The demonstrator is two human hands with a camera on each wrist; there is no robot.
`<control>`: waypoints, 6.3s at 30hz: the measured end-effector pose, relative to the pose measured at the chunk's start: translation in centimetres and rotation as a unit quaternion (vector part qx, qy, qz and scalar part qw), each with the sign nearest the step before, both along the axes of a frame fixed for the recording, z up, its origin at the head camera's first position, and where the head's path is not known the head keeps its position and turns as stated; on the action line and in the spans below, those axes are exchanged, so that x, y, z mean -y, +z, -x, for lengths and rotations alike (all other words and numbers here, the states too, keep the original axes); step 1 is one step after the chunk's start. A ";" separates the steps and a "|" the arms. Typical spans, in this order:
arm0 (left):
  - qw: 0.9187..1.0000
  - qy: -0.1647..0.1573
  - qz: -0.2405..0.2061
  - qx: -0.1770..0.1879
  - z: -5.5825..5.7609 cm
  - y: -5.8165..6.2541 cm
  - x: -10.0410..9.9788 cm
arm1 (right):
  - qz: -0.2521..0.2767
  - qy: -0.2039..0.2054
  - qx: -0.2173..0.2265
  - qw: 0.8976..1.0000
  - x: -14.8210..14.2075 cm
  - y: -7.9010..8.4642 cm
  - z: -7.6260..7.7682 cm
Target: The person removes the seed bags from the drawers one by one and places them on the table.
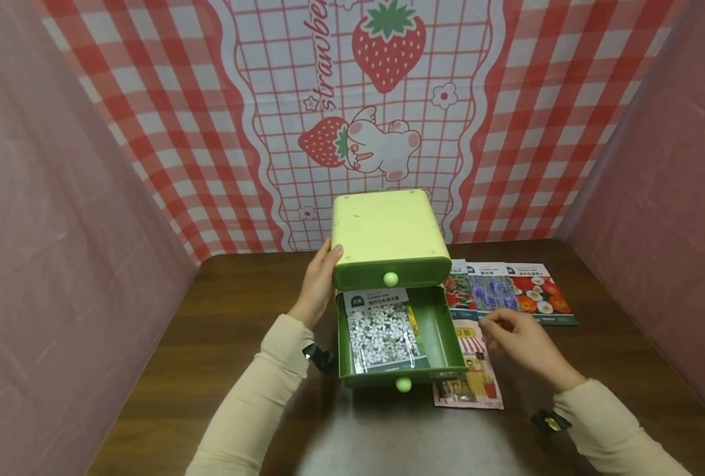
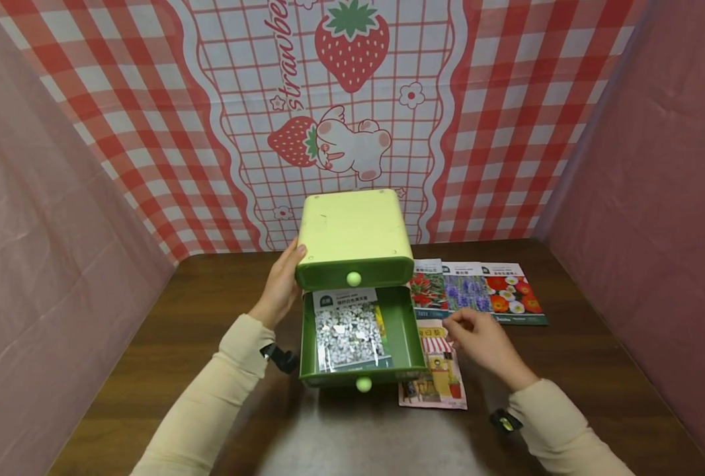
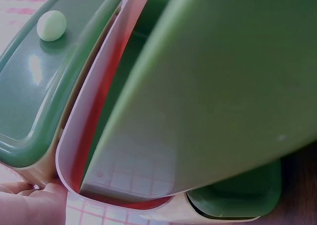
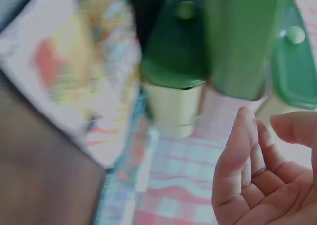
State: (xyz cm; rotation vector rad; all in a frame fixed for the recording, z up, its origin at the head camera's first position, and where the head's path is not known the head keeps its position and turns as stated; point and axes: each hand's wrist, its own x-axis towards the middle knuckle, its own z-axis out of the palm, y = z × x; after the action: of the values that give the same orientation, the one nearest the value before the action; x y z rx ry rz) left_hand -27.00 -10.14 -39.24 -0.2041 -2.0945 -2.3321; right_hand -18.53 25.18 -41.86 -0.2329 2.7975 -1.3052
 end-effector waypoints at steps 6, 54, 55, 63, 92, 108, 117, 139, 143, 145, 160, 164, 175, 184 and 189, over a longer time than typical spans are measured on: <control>1.000 -0.001 -0.010 0.002 0.0 0.0 0.0 | -0.024 0.016 -0.072 0.997 1.9 3.0 0.0; 1.000 -0.009 -0.006 0.012 -0.1 0.2 0.0 | -0.263 0.222 -0.065 0.937 11.9 0.5 2.0; 1.000 -0.008 -0.005 0.010 0.0 0.2 0.0 | -0.262 0.222 -0.064 0.937 12.0 0.5 2.0; 1.000 0.002 -0.002 0.011 0.0 0.1 0.1 | -0.262 0.247 -0.059 0.931 12.2 0.6 2.1; 0.999 0.011 -0.022 0.029 -0.1 0.0 -0.1 | -0.141 0.210 -0.021 0.967 12.1 1.1 1.4; 0.999 0.007 -0.023 0.027 -0.2 -0.1 -0.1 | 0.135 0.130 0.120 0.975 11.7 1.6 2.2; 1.000 0.003 -0.022 0.017 -0.1 -0.1 -0.1 | 0.185 0.081 0.188 0.961 11.6 1.6 2.9; 0.999 -0.018 -0.012 0.027 -2.0 2.3 -0.1 | 0.131 0.104 0.223 0.960 12.0 0.9 2.8; 0.999 -0.020 -0.013 0.026 -0.9 1.1 0.0 | 0.134 0.092 0.216 0.963 12.0 0.8 2.9; 0.999 -0.021 -0.012 0.024 -0.3 0.3 0.1 | 0.134 0.089 0.213 0.964 11.9 0.8 3.0; 1.000 -0.003 -0.023 0.020 -0.2 -0.2 0.0 | 0.163 0.098 0.223 0.956 10.5 2.5 2.9; 1.000 0.004 -0.021 0.021 -0.2 -0.2 -0.1 | 0.176 0.100 0.229 0.952 9.8 3.0 2.7; 1.000 0.005 -0.016 0.017 -0.2 -0.3 0.0 | 0.170 0.103 0.238 0.951 7.0 4.0 1.2; 1.000 0.002 -0.007 0.009 -0.1 -0.3 0.0 | 0.159 0.106 0.232 0.954 3.8 4.5 -0.4; 1.000 -0.008 -0.009 0.005 -0.1 -0.4 0.1 | 0.163 0.107 0.247 0.949 1.6 4.5 -0.8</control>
State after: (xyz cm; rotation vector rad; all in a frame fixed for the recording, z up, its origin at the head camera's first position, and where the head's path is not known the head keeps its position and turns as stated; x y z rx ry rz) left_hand -26.85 -10.23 -39.65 -0.2108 -2.0831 -2.3645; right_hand -17.70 23.60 -37.34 -0.1822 2.0804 -1.5125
